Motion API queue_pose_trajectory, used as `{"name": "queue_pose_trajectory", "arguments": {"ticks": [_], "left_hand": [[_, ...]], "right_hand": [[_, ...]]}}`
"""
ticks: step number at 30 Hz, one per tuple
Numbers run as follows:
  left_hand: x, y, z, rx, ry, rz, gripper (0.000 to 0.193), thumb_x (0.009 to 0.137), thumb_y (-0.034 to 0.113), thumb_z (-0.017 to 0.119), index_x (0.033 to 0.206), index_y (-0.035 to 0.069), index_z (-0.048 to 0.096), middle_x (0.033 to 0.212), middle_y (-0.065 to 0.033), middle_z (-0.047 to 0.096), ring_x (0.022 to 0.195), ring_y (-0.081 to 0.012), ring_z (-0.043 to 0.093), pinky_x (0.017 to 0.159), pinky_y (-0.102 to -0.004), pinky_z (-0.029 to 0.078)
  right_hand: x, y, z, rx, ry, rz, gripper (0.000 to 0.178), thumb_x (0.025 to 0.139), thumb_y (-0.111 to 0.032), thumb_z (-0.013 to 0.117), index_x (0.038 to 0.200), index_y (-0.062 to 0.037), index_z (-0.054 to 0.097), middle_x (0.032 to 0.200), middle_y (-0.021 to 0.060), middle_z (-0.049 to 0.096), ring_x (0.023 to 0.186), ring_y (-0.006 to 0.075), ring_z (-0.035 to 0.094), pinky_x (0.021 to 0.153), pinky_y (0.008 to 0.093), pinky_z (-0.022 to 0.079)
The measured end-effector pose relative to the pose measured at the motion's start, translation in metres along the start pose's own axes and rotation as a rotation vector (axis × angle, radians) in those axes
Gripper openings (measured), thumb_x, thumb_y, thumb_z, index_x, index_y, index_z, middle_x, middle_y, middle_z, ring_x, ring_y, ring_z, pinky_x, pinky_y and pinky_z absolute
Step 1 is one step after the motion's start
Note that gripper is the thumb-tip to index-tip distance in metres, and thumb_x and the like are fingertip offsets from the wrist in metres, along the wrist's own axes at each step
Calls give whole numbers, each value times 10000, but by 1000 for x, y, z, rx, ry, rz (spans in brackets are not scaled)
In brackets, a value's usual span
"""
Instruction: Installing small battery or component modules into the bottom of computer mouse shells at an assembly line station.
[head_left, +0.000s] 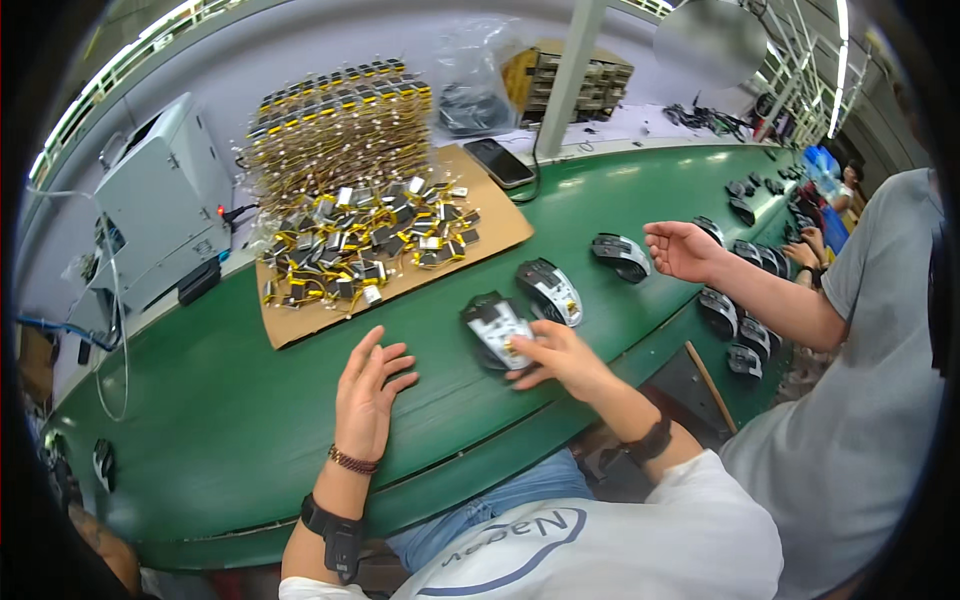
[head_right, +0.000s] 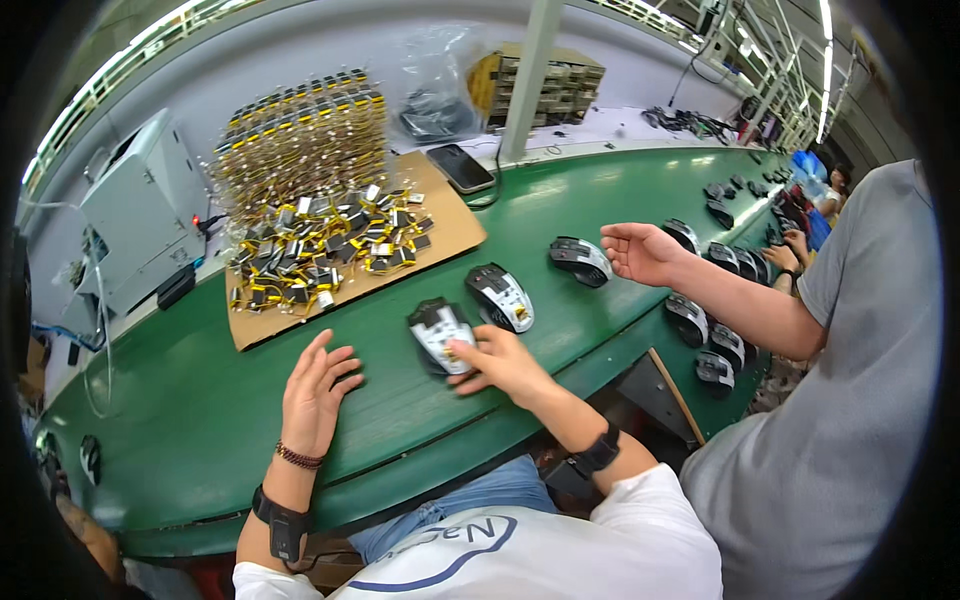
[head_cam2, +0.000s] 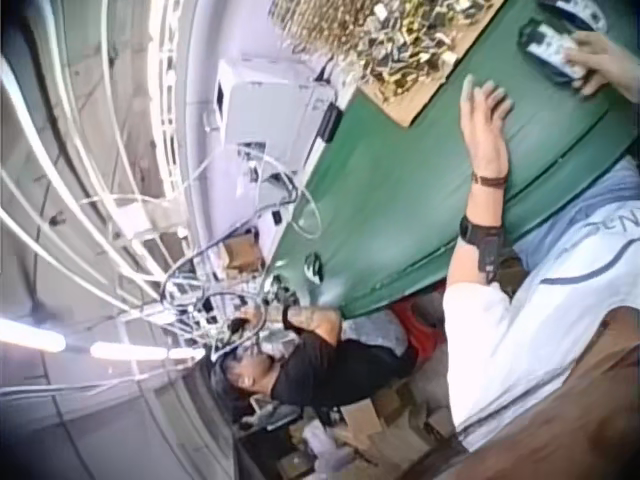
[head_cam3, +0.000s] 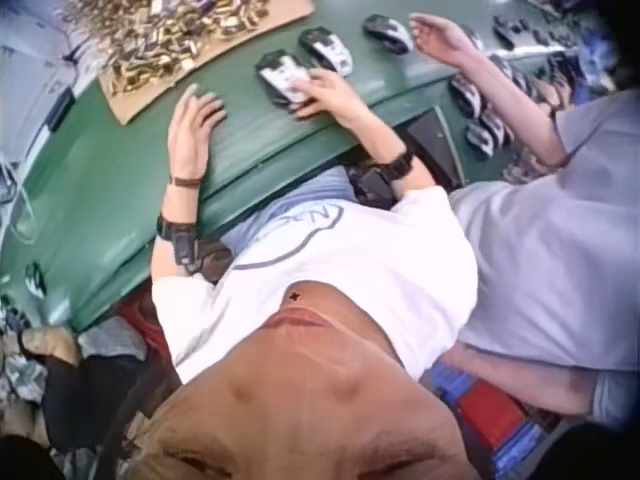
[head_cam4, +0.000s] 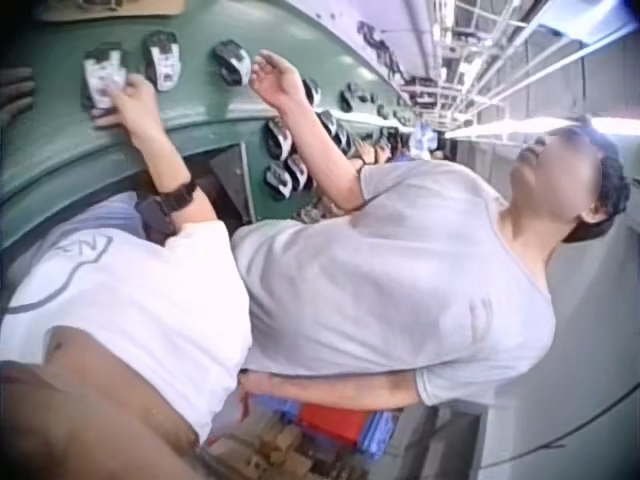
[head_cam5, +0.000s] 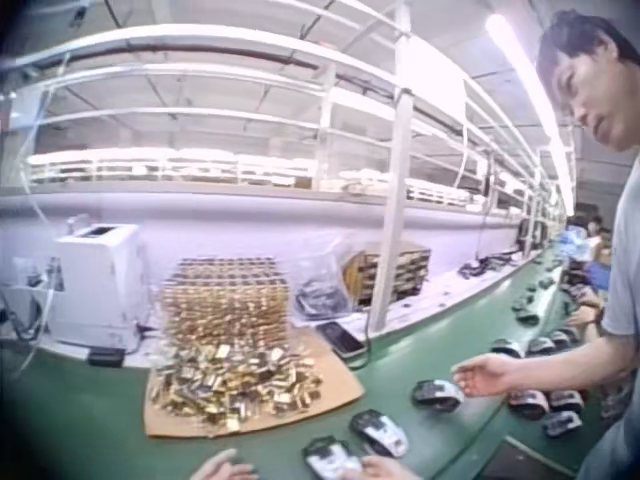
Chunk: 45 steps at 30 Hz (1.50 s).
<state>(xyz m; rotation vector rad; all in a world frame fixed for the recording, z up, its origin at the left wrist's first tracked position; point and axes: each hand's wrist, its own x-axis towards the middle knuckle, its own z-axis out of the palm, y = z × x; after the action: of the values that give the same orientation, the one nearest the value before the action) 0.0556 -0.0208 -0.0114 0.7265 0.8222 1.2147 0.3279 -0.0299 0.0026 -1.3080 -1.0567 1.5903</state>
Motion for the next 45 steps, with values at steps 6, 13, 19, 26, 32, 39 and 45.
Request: {"name": "queue_pose_trajectory", "arguments": {"ticks": [6, 13, 19, 26, 32, 39, 45], "left_hand": [[-4, 3, -9, -18, -22, -28, 389, 984, 225, 492, 1320, 34, 452, 1089, -116, 599, 969, -208, 601, 817, -356, 512], [-1, 5, -7, 15, -73, -53, 363, 978, 226, 506, 1279, 23, 483, 1032, -108, 620, 921, -192, 614, 778, -323, 523], [2, 2, -7, 24, -133, -70, 333, 977, 189, 502, 1257, 9, 500, 1010, -115, 627, 897, -191, 624, 769, -322, 533], [6, -1, -1, 81, -188, -104, 351, 976, 190, 506, 1274, 4, 487, 1017, -116, 616, 907, -181, 609, 780, -320, 527], [-1, 4, -4, 37, -153, -84, 362, 973, 196, 515, 1285, 14, 483, 1024, -95, 615, 897, -167, 602, 770, -312, 515], [-2, 14, -3, 157, -46, 360, 394, 949, 170, 570, 1307, 26, 492, 992, -43, 595, 828, -109, 568, 729, -251, 485], [-12, 17, 8, 267, -173, 433, 305, 933, 131, 588, 1209, 3, 576, 939, -37, 589, 778, -107, 553, 681, -239, 460]], "right_hand": [[-21, -22, -10, -1083, 251, -133, 523, 856, -264, 692, 1184, 81, 475, 662, 106, 627, 557, 154, 622, 512, 304, 478], [101, -60, -16, -514, 160, -445, 452, 864, -161, 662, 1216, 48, 472, 667, 99, 621, 568, 174, 619, 505, 301, 515], [194, -67, -2, -250, 355, -86, 248, 855, -154, 691, 1035, 8, 634, 758, 82, 664, 554, 125, 628, 472, 236, 532], [232, -51, -1, -467, 564, -587, 222, 844, -187, 709, 949, -1, 648, 749, 77, 679, 568, 106, 619, 481, 212, 507], [183, -99, 63, -35, 121, -797, 213, 897, -180, 647, 907, 27, 599, 753, 79, 678, 535, 99, 596, 428, 209, 432], [78, -63, 95, -84, -449, -468, 212, 946, -229, 588, 855, -42, 628, 702, -1, 622, 638, 48, 545, 589, 194, 410], [59, -15, 103, 305, -791, -161, 348, 960, -390, 522, 824, -76, 585, 607, -37, 498, 669, 100, 517, 678, 246, 436]]}}
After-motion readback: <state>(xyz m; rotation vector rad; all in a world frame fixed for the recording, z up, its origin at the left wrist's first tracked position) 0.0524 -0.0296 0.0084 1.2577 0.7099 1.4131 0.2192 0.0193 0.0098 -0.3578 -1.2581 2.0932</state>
